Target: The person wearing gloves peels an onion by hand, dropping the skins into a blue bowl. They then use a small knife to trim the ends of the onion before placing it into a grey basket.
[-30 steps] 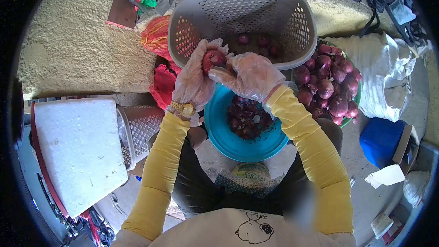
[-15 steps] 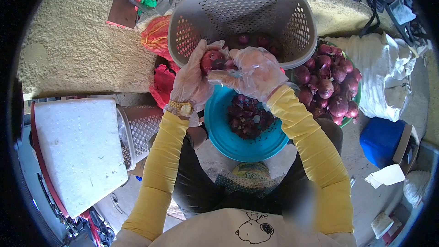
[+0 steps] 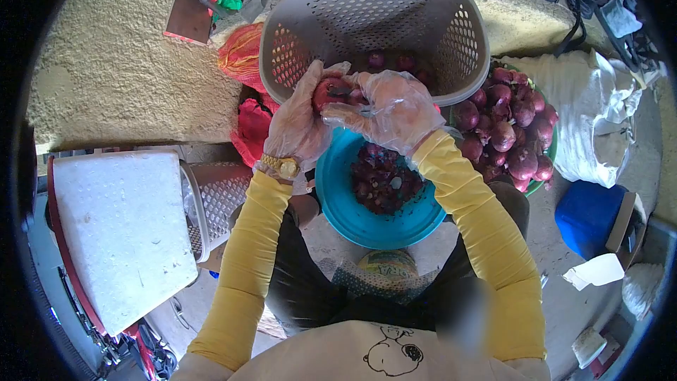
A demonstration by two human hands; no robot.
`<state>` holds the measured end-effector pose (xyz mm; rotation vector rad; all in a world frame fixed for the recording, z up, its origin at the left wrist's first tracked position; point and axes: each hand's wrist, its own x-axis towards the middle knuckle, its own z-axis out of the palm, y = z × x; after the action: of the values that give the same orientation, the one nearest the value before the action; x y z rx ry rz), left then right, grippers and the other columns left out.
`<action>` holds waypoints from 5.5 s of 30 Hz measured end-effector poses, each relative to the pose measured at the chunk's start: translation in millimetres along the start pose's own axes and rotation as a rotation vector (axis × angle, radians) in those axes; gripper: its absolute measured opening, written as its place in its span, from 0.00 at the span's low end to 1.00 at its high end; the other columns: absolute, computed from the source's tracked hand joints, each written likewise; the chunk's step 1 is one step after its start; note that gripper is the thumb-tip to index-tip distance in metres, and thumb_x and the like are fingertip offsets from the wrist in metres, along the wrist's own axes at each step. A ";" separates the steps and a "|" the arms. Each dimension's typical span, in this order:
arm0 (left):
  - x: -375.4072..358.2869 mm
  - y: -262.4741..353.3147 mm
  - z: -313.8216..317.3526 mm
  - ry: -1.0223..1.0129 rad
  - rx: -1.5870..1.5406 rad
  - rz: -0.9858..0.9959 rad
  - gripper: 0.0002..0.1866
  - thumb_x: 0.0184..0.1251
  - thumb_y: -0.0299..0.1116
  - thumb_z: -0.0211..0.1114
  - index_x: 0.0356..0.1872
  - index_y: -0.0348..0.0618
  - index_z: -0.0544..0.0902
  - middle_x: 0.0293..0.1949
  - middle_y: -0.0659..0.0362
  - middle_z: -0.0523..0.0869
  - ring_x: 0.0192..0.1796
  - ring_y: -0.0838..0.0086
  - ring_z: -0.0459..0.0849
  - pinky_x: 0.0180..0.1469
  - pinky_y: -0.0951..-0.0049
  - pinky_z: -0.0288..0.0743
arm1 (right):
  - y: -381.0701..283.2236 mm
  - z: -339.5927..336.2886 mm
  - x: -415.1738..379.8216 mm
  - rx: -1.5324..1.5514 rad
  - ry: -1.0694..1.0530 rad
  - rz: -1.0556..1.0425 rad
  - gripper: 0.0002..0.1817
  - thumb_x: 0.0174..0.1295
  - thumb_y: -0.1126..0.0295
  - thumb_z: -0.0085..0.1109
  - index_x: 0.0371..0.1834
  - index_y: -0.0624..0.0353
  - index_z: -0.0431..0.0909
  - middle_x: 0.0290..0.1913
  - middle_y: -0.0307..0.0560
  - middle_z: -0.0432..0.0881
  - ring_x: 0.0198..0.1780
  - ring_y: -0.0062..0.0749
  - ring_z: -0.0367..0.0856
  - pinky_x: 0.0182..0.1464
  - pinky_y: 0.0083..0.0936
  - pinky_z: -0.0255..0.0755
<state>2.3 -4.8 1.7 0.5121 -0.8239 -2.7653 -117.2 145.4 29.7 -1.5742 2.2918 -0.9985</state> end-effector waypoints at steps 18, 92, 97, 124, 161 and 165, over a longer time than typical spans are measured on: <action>-1.5 2.1 8.6 -0.024 0.081 0.062 0.23 0.81 0.48 0.60 0.56 0.33 0.80 0.49 0.49 0.86 0.50 0.63 0.87 0.56 0.64 0.85 | 11.4 7.2 -3.1 -0.142 -0.038 -0.129 0.30 0.68 0.39 0.61 0.38 0.60 0.85 0.28 0.58 0.83 0.35 0.58 0.84 0.37 0.49 0.76; -4.2 15.9 1.4 0.112 -0.004 0.018 0.27 0.82 0.50 0.57 0.60 0.31 0.76 0.53 0.43 0.83 0.58 0.49 0.83 0.63 0.48 0.80 | 4.9 9.6 -7.5 -0.036 -0.252 -0.191 0.35 0.63 0.30 0.58 0.39 0.57 0.84 0.31 0.57 0.86 0.39 0.56 0.86 0.47 0.48 0.78; -5.4 15.9 5.3 0.066 0.016 0.009 0.26 0.82 0.49 0.59 0.60 0.32 0.77 0.53 0.43 0.84 0.56 0.51 0.85 0.62 0.48 0.82 | -3.2 -5.8 -5.0 -0.077 -0.216 -0.190 0.34 0.45 0.32 0.77 0.35 0.54 0.87 0.24 0.48 0.83 0.31 0.50 0.84 0.39 0.41 0.77; -14.0 5.0 12.2 -0.022 0.260 -0.024 0.22 0.82 0.46 0.59 0.59 0.36 0.80 0.48 0.58 0.81 0.48 0.76 0.80 0.52 0.74 0.80 | -1.9 0.4 -5.7 0.031 -0.007 -0.008 0.37 0.55 0.35 0.73 0.47 0.63 0.87 0.33 0.62 0.86 0.38 0.59 0.85 0.43 0.45 0.77; -3.1 17.4 -7.1 0.149 -0.076 -0.086 0.28 0.80 0.50 0.60 0.61 0.30 0.74 0.57 0.40 0.81 0.59 0.44 0.82 0.66 0.43 0.79 | -4.3 3.7 -10.1 -0.147 -0.462 -0.289 0.36 0.65 0.29 0.55 0.24 0.55 0.86 0.26 0.55 0.84 0.34 0.57 0.85 0.40 0.51 0.77; -1.1 18.3 -5.4 0.101 -0.133 -0.065 0.28 0.80 0.49 0.60 0.61 0.30 0.74 0.58 0.41 0.80 0.60 0.42 0.81 0.65 0.42 0.79 | 6.9 12.4 -9.8 -0.104 -0.456 -0.243 0.36 0.60 0.27 0.58 0.24 0.54 0.86 0.26 0.53 0.84 0.34 0.55 0.85 0.40 0.49 0.78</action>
<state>7.3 -22.0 8.1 0.6572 -0.6073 -2.8013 -112.1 150.3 14.0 -1.9202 1.8987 -0.4948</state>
